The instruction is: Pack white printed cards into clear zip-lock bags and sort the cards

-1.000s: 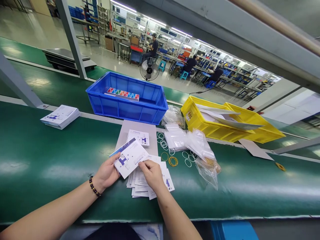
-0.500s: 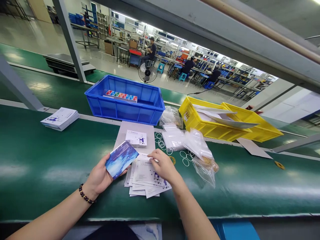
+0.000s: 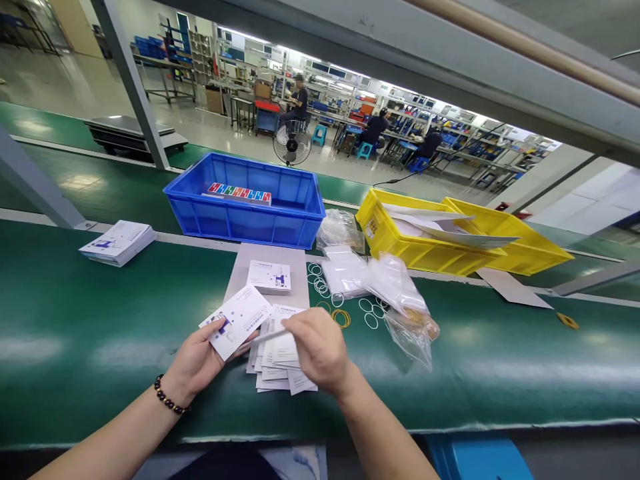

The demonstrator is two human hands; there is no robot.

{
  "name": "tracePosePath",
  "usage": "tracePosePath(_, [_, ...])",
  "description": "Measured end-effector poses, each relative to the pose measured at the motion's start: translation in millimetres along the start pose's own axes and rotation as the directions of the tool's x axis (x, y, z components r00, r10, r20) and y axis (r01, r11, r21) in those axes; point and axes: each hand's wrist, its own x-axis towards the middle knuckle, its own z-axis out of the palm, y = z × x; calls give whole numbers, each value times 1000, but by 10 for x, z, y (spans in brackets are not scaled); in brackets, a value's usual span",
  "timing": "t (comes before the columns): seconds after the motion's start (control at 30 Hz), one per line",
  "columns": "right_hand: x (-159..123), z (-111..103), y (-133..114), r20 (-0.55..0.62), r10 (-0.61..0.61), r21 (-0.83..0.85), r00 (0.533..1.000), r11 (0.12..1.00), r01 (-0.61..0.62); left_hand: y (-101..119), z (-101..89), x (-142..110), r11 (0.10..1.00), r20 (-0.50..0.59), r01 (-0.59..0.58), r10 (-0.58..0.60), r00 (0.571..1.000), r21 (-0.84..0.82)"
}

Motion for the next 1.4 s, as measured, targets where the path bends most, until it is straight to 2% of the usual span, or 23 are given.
tracePosePath(0.07, [4,-96,135,53,214,76,975,973,-218,14,-25,-13,1000,1,-22,22,1000,-10])
tracePosePath(0.13, [-28,-99,286,193,379,113,905,908,-404,17,-50,-24,998,28,-43,44,999,-35])
tracePosePath(0.2, [-93,-8,381,290,489,76,823,845,-529,-2,-67,-37,996,67,-62,67,996,-64])
tracePosePath(0.23, [-132,67,388,307,527,57,792,821,-569,-23,-70,-47,993,89,-78,86,992,-84])
tracePosePath(0.3, [-209,242,313,304,575,92,759,776,-625,-93,-57,-75,986,130,-112,128,983,-127])
tracePosePath(0.4, [-282,454,70,315,640,310,701,629,-713,-239,0,-144,990,174,-93,110,979,-103])
tracePosePath(0.47, [-278,473,-60,311,708,450,634,478,-754,-322,37,-206,997,214,-78,76,974,-1])
tracePosePath(0.53, [-228,363,-98,290,755,528,588,386,-756,-361,47,-270,990,267,-87,54,962,110])
tracePosePath(0.6, [-142,162,-36,251,754,526,607,420,-740,-350,20,-322,978,291,-98,41,956,184])
tracePosePath(0.7, [11,-122,173,224,663,408,714,602,-687,-287,-76,-353,965,213,-126,76,974,230])
tracePosePath(0.77, [83,-188,329,320,554,309,769,706,-637,-258,-151,-341,958,129,-157,129,983,239])
tracePosePath(0.8, [97,-178,397,395,511,254,763,738,-625,-253,-184,-330,956,83,-167,151,985,240])
tracePosePath(0.87, [60,-105,496,528,491,124,692,762,-636,-257,-235,-306,957,4,-168,172,985,236])
tracePosePath(0.93, [-74,-28,541,545,576,-22,610,737,-676,-265,-259,-287,964,-42,-148,161,986,220])
tracePosePath(1.0, [-284,3,536,414,731,-163,543,646,-745,-261,-251,-270,975,-63,-110,125,990,193])
tracePosePath(1.07, [-513,-1,491,245,871,-273,425,483,-832,-246,-211,-248,985,-72,-52,64,995,162])
tracePosePath(1.1, [-614,-3,456,185,914,-306,362,403,-862,-238,-181,-233,988,-68,-22,32,997,151])
tracePosePath(1.13, [-696,2,415,150,936,-322,317,350,-880,-234,-146,-218,989,-59,4,5,998,147])
tracePosePath(1.17, [-752,18,371,140,944,-319,300,330,-889,-236,-109,-204,989,-49,22,-14,999,148])
tracePosePath(1.3, [-734,170,216,194,918,-182,347,381,-907,-288,-33,-232,982,-12,77,-76,997,172])
tracePosePath(1.4, [-589,306,133,312,897,-127,313,366,-922,-315,-212,-401,979,-3,91,-92,996,180])
